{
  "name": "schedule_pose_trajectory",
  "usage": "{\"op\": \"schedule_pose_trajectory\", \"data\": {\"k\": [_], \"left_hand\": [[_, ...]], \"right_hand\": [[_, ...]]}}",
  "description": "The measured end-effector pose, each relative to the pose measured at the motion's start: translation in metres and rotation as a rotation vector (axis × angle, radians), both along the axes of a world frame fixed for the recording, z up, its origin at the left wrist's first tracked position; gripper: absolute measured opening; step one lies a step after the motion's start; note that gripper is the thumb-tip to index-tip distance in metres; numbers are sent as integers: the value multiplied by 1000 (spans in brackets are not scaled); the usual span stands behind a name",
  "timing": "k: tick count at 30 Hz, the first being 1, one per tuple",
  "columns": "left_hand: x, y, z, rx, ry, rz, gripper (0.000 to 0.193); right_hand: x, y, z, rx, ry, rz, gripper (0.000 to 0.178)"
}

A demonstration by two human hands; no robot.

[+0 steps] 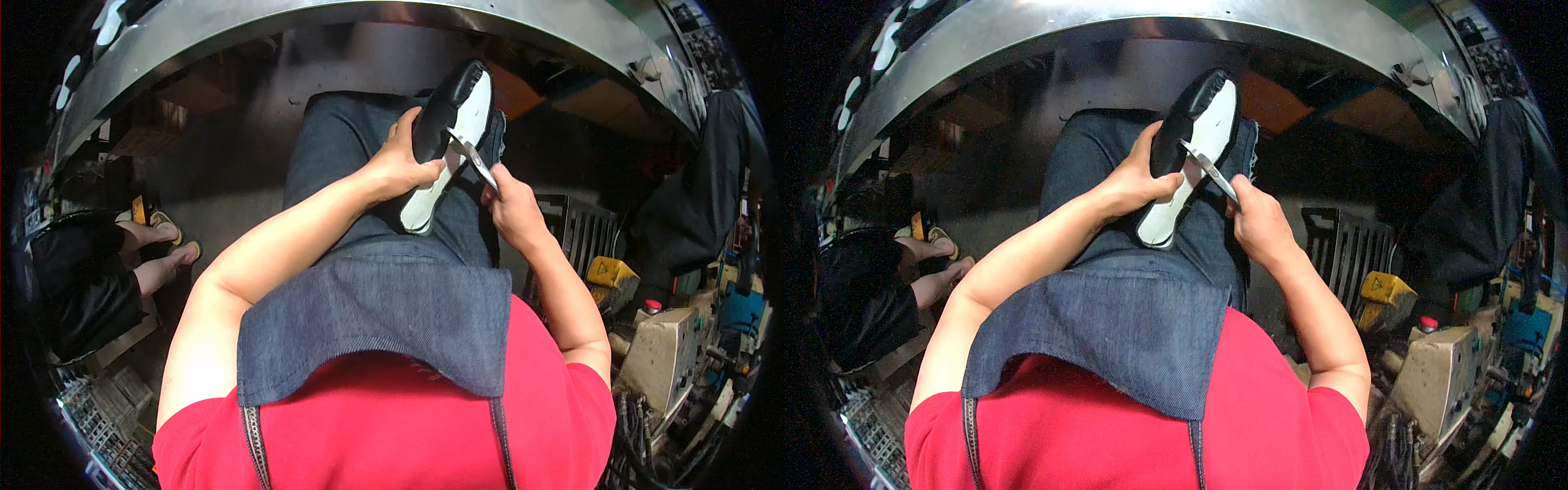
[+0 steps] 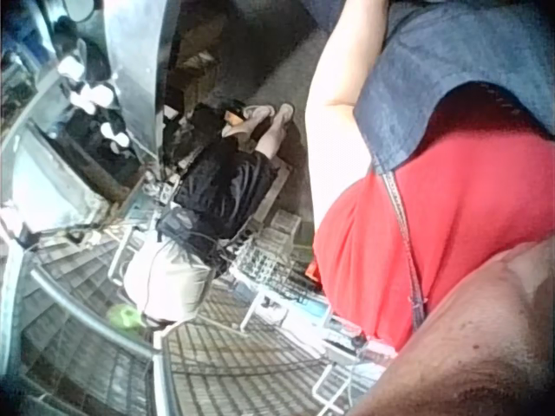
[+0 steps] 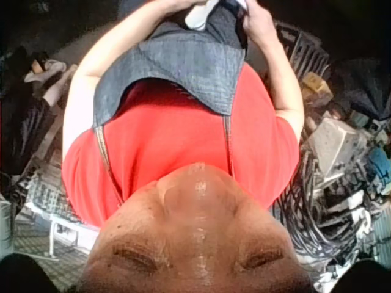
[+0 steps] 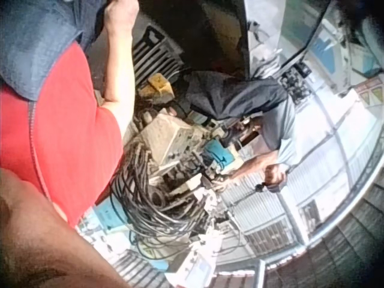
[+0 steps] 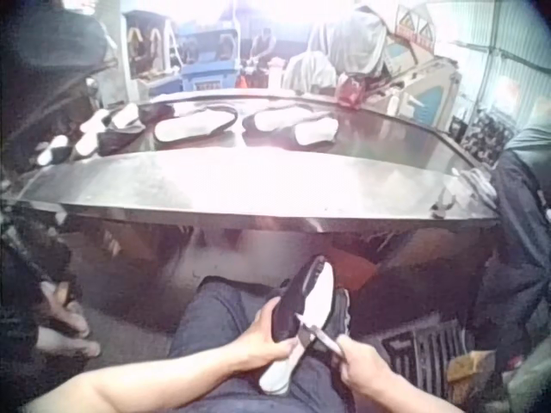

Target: Lasting the edges of a shoe upper over the insole using a hand tool.

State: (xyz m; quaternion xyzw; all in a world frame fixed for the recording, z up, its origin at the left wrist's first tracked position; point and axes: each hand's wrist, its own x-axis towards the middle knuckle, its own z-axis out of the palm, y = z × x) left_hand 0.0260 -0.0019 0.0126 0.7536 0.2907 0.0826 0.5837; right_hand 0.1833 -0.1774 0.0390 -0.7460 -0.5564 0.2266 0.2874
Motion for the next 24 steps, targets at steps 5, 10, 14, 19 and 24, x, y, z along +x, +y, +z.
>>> {"op": "schedule_pose_trajectory", "data": {"k": [5, 10, 14, 19, 24], "left_hand": [[-1, -2, 0, -54, 14, 36, 99], [2, 17, -2, -149, -100, -5, 93], [12, 18, 1, -207, -89, 67, 83], [16, 17, -5, -138, -80, 21, 91], [18, 15, -4, -53, -58, 25, 89]], "right_hand": [[-6, -1, 3, 15, 60, -61, 15], [3, -8, 25, -186, 410, -85, 25], [11, 2, 47, -238, 433, -70, 30], [22, 17, 58, -285, 348, -7, 33], [28, 29, 70, -344, 195, 73, 33]]}}
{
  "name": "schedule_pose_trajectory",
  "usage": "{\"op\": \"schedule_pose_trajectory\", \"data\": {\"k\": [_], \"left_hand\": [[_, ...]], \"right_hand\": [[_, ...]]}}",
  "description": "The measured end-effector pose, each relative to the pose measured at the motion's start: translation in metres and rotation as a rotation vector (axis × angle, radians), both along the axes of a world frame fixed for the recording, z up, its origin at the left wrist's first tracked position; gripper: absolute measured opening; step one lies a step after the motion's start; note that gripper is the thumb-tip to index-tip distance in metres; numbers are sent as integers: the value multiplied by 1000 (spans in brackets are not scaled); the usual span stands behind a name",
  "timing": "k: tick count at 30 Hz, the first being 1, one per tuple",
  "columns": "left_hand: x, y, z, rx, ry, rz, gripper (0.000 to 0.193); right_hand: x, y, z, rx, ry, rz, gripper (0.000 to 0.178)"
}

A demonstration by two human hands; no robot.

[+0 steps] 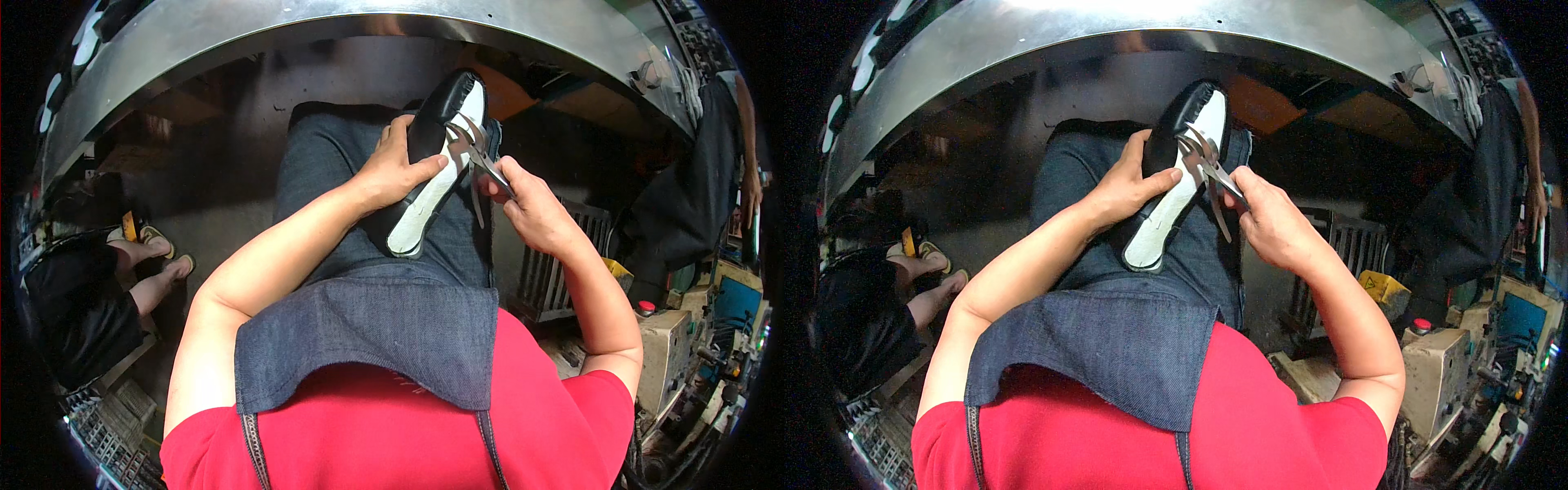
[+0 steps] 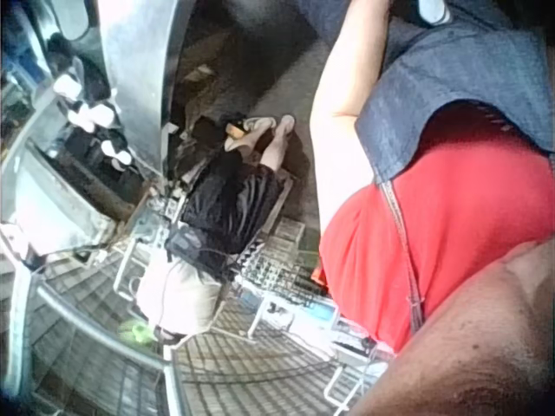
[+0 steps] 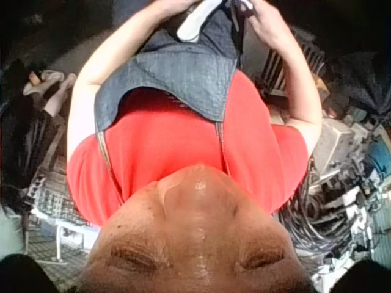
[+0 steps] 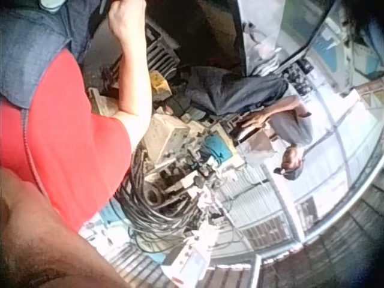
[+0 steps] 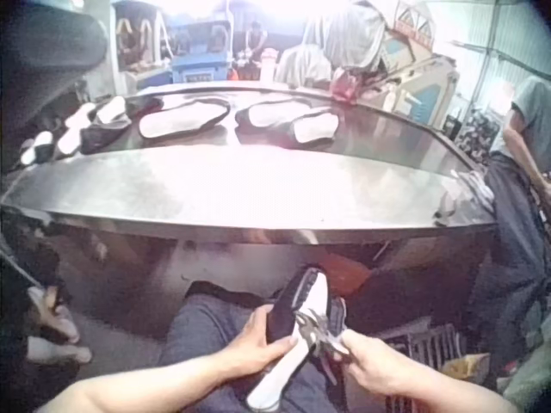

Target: Lasting the edges of a shoe upper over the insole using a hand tool.

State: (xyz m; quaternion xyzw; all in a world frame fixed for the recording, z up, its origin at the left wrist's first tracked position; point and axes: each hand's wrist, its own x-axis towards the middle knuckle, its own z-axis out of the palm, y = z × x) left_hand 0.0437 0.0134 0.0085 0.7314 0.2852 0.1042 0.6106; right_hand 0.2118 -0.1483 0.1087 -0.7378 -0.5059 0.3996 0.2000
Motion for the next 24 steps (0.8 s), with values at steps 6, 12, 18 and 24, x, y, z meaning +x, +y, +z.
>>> {"op": "schedule_pose_trajectory", "data": {"k": [6, 12, 18, 24], "left_hand": [[1, -1, -3, 94, -10, 7, 88], [2, 1, -3, 102, 2, 2, 88], [5, -2, -2, 142, 51, 4, 89], [14, 7, 6, 86, 16, 19, 86]], "right_hand": [[-1, -7, -27, 152, 173, 38, 24], [3, -2, -3, -98, 311, -68, 21], [9, 8, 18, -151, 118, 34, 19], [9, 17, 23, -266, 72, -53, 17]]}}
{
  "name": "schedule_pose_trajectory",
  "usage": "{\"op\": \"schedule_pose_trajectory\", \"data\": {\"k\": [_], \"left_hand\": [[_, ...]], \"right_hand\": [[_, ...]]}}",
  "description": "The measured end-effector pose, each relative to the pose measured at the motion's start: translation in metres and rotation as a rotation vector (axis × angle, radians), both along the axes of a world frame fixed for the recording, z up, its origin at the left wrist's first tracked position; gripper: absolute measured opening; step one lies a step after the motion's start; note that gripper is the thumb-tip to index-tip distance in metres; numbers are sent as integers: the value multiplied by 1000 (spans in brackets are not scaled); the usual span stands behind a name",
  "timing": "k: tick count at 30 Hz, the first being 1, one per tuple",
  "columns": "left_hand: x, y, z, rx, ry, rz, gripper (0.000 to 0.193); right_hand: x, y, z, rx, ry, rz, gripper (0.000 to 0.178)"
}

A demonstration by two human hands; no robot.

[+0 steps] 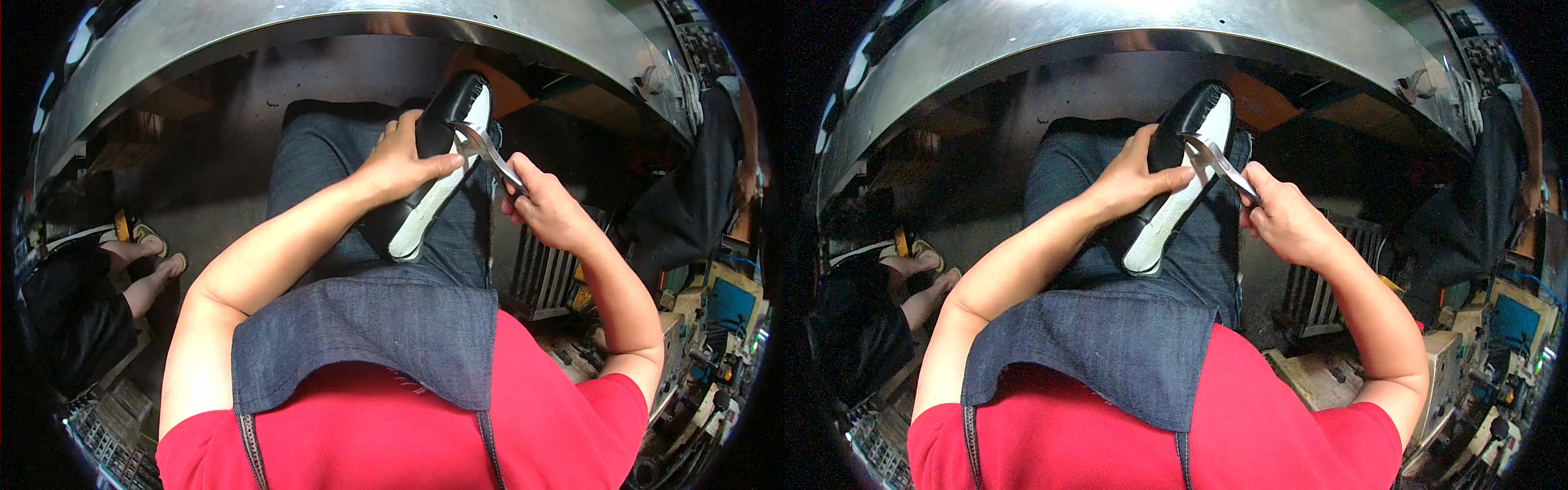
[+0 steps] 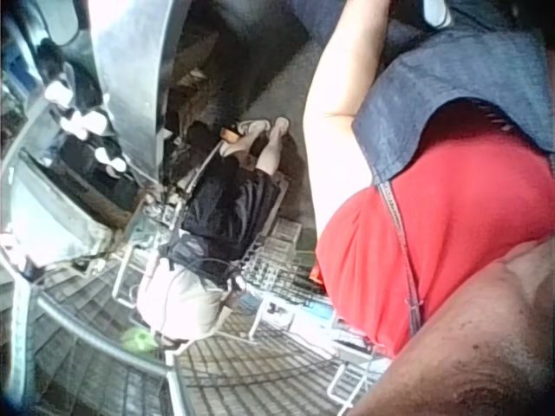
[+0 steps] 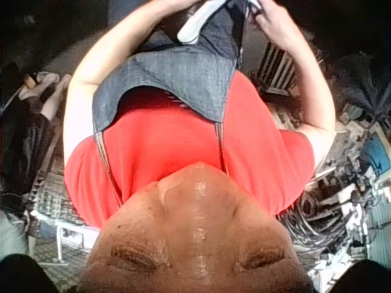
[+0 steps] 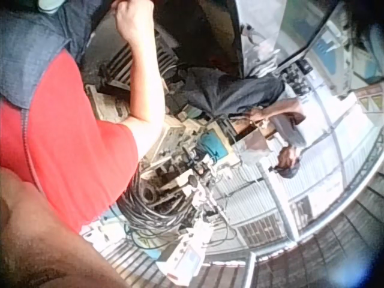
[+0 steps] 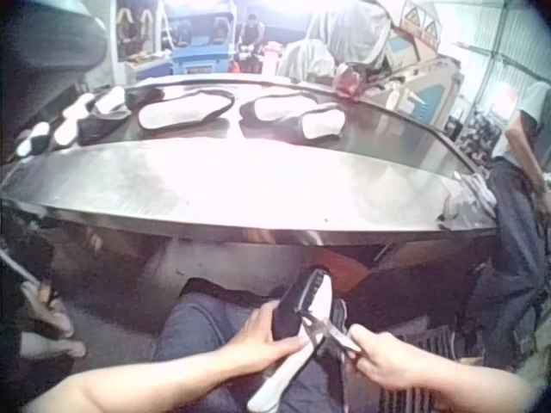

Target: Lasting the edges of a shoe upper over the insole using a hand tool.

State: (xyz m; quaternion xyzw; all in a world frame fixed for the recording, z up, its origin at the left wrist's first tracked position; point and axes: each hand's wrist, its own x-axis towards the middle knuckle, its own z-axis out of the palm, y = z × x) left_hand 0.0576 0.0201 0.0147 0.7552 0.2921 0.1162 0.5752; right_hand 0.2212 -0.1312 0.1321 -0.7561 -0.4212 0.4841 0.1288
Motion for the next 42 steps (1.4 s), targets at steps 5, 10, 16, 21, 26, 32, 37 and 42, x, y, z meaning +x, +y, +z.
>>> {"op": "schedule_pose_trajectory", "data": {"k": [5, 10, 16, 21, 26, 32, 37, 42], "left_hand": [[9, 6, 0, -220, -102, -32, 78], [11, 4, -11, -81, -110, -28, 80], [16, 1, -26, -246, -247, 43, 77], [23, 4, -20, -163, -166, -2, 67], [29, 12, -17, -199, -99, -97, 70], [32, 6, 16, -159, 12, -43, 64], [34, 2, 26, -129, 47, -29, 62], [34, 0, 25, -82, 53, -1, 61]], "right_hand": [[18, -18, -64, 374, -123, 23, 18], [31, -22, -107, 499, -120, 17, 22], [27, -25, -106, 486, -146, 45, 21], [22, -28, -100, 473, -126, -16, 20], [15, -42, -78, 385, -104, -52, 19], [-3, -71, -63, 344, -108, -167, 21], [-20, -56, -61, 473, -32, -311, 24], [-22, -39, -60, 662, -113, -241, 18]]}}
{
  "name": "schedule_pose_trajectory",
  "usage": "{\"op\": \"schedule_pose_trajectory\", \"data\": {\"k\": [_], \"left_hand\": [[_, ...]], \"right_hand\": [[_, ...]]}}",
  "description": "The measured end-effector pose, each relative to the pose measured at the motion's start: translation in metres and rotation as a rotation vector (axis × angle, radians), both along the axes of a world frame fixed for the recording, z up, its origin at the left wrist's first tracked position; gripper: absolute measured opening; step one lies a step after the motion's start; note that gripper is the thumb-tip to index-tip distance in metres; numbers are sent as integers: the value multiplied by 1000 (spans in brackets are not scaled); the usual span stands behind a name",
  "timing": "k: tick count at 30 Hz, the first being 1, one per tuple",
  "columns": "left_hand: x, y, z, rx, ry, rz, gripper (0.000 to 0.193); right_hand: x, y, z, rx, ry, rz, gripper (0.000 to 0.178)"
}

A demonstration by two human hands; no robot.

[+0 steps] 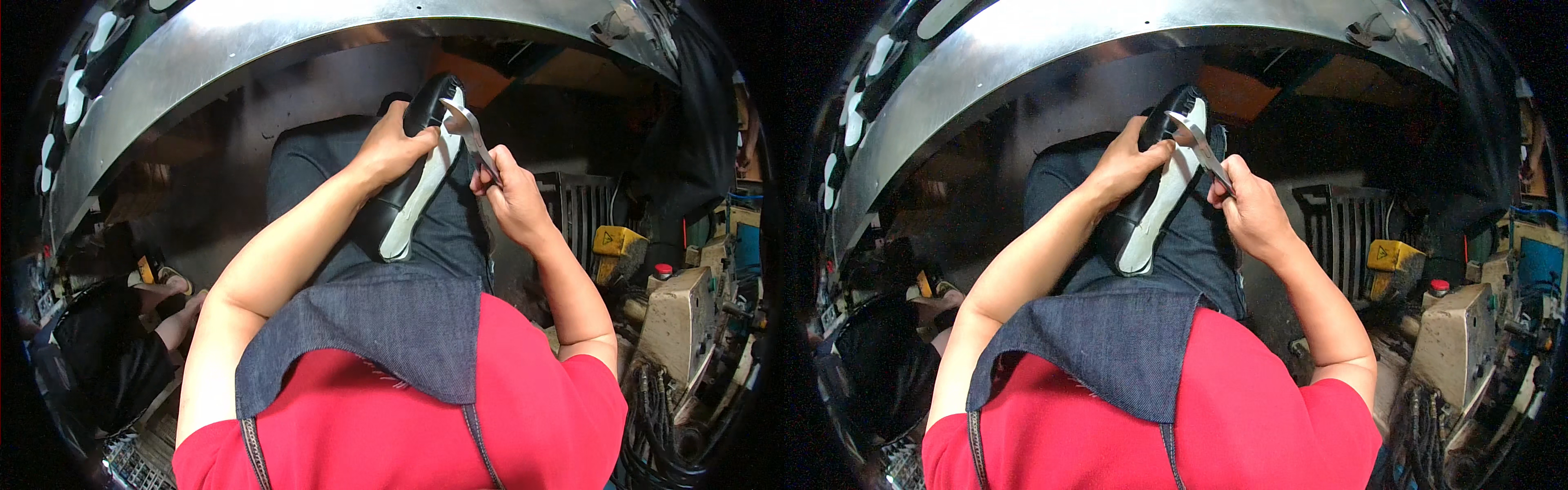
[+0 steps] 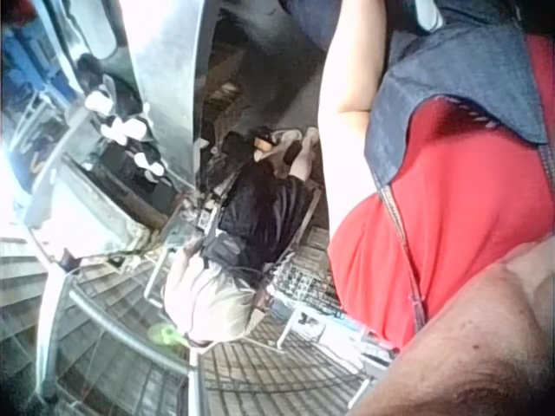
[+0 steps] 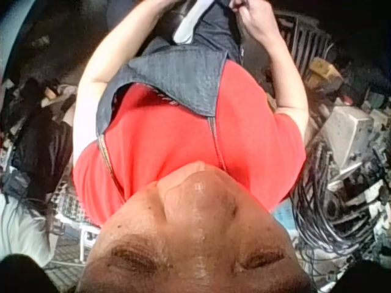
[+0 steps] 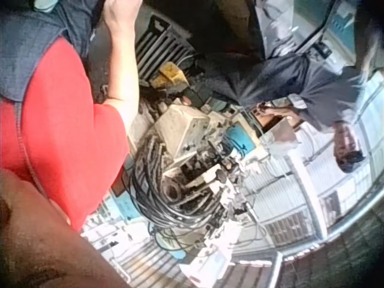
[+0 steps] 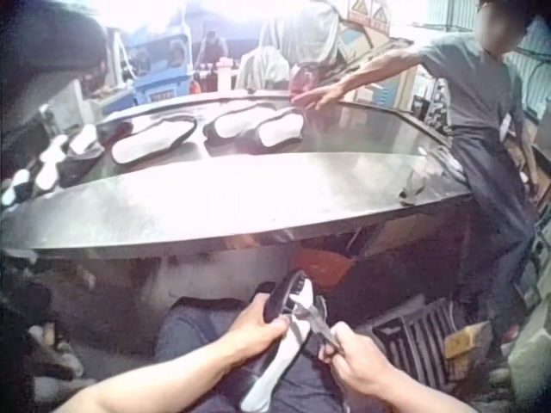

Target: Lasting the edges of a shoe upper over the insole using a hand tool.

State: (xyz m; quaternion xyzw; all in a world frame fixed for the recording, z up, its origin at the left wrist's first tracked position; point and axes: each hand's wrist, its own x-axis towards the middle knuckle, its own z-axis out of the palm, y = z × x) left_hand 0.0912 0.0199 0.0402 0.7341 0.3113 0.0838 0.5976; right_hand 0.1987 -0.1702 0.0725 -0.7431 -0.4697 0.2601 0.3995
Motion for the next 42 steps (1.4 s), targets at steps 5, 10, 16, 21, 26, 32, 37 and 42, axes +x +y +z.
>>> {"op": "schedule_pose_trajectory", "data": {"k": [5, 10, 16, 21, 26, 32, 37, 42], "left_hand": [[-3, 0, 11, 4, -28, -56, 62], [-5, 4, 2, -52, -8, -93, 73], [-5, 3, -1, 89, -89, -112, 70], [-30, 11, -13, -144, -198, -215, 94], [-39, 13, -18, -222, -215, -280, 98], [-45, 13, -22, -285, -216, -248, 98], [-43, 11, -16, -318, -267, -263, 99], [-46, 10, -18, -357, -272, -235, 98]], "right_hand": [[7, 11, -12, -99, -71, -33, 16], [14, 6, -12, -234, -49, -62, 11], [4, 21, -11, -83, -6, -122, 14], [4, 18, 8, -203, 31, -136, 17], [-14, 14, -14, 43, -116, -52, 14], [-11, 8, -3, -288, -263, -27, 10], [-15, 9, -14, -185, -309, -19, 12], [-22, 3, -6, -105, -160, -39, 14]]}}
